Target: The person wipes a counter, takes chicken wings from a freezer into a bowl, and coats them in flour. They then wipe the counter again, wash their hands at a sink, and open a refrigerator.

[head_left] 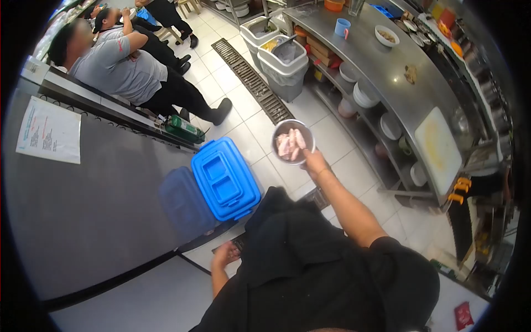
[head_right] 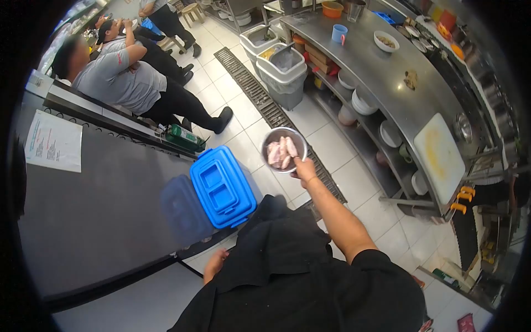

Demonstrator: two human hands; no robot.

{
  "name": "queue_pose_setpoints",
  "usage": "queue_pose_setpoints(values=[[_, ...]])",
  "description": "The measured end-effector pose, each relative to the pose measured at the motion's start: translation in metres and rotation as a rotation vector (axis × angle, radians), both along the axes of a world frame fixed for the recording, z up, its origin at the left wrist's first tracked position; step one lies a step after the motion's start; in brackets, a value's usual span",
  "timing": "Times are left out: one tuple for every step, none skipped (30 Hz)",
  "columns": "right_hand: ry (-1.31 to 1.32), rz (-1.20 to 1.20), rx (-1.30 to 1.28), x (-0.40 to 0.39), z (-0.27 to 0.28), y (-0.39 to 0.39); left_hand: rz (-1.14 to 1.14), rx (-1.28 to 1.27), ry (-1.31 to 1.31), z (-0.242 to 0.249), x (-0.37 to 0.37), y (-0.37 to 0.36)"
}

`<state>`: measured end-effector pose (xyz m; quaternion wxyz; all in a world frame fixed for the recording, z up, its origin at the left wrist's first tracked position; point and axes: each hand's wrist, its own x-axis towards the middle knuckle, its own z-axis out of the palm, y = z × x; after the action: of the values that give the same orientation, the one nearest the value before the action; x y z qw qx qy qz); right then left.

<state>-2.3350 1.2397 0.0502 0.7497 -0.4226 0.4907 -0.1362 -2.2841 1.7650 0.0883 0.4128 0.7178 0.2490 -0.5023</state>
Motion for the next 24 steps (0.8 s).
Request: queue_pose_setpoints(values=[[-0.026, 0.026, 0.03, 0.018, 0.011, -0.005, -0.032, -0.031, -0.048, -0.004, 0.035, -0.011], [-0.034, 0.08, 0.027, 0.034, 0.017, -0.011, -0.072, -0.083, -0.094, -0.008, 0.071, -0.029], [-0.033, 0.136, 0.026, 0.054, 0.023, -0.019, -0.11, -0.135, -0.141, -0.012, 0.107, -0.048], [-0.063, 0.172, 0.024, 0.072, 0.036, -0.025, -0.116, -0.205, -0.206, -0.008, 0.136, -0.077], [-0.094, 0.208, 0.022, 0.091, 0.047, -0.033, -0.122, -0.275, -0.274, 0.002, 0.163, -0.11], [-0.134, 0.249, 0.031, 0.111, 0.046, -0.043, -0.121, -0.382, -0.299, 0.011, 0.187, -0.145], [-0.141, 0.302, -0.011, 0.131, 0.057, -0.053, -0.121, -0.491, -0.325, 0.02, 0.209, -0.181], [-0.14, 0.351, -0.036, 0.153, 0.069, -0.064, -0.093, -0.595, -0.335, 0.033, 0.228, -0.221], [-0.139, 0.399, -0.062, 0.175, 0.078, -0.077, -0.067, -0.701, -0.347, 0.044, 0.244, -0.261], [-0.138, 0.427, -0.082, 0.203, 0.079, -0.091, -0.018, -0.781, -0.335, 0.04, 0.264, -0.299], [-0.124, 0.453, -0.092, 0.227, 0.086, -0.103, 0.019, -0.849, -0.338, 0.044, 0.284, -0.333], [-0.134, 0.482, -0.122, 0.251, 0.084, -0.118, 0.06, -0.921, -0.337, 0.047, 0.306, -0.368], [-0.141, 0.513, -0.146, 0.273, 0.083, -0.133, 0.051, -0.972, -0.316, 0.048, 0.331, -0.402], [-0.133, 0.553, -0.141, 0.294, 0.085, -0.149, 0.048, -1.018, -0.292, 0.048, 0.355, -0.432], [-0.129, 0.575, -0.131, 0.311, 0.084, -0.16, 0.048, -1.047, -0.26, 0.046, 0.372, -0.451], [-0.129, 0.594, -0.116, 0.33, 0.083, -0.171, 0.047, -1.006, -0.233, 0.043, 0.389, -0.468], [-0.129, 0.615, -0.123, 0.357, 0.084, -0.188, 0.045, -0.985, -0.212, 0.037, 0.414, -0.49], [-0.113, 0.666, -0.117, 0.377, 0.088, -0.208, 0.04, -0.955, -0.194, 0.037, 0.434, -0.511], [-0.097, 0.714, -0.103, 0.395, 0.094, -0.227, 0.096, -0.973, -0.188, 0.039, 0.45, -0.528], [-0.09, 0.759, -0.088, 0.413, 0.099, -0.246, 0.145, -0.987, -0.187, 0.041, 0.469, -0.543], [-0.089, 0.799, -0.072, 0.433, 0.103, -0.264, 0.187, -0.999, -0.19, 0.042, 0.488, -0.555], [-0.125, 0.761, -0.013, 0.453, 0.104, -0.285, 0.2, -0.96, -0.184, 0.045, 0.506, -0.565], [-0.151, 0.754, 0.0, 0.474, 0.106, -0.309, 0.213, -0.94, -0.197, 0.047, 0.525, -0.575], [-0.096, 0.707, -0.037, 0.503, 0.093, -0.332, 0.232, -0.93, -0.203, 0.048, 0.544, -0.577]])
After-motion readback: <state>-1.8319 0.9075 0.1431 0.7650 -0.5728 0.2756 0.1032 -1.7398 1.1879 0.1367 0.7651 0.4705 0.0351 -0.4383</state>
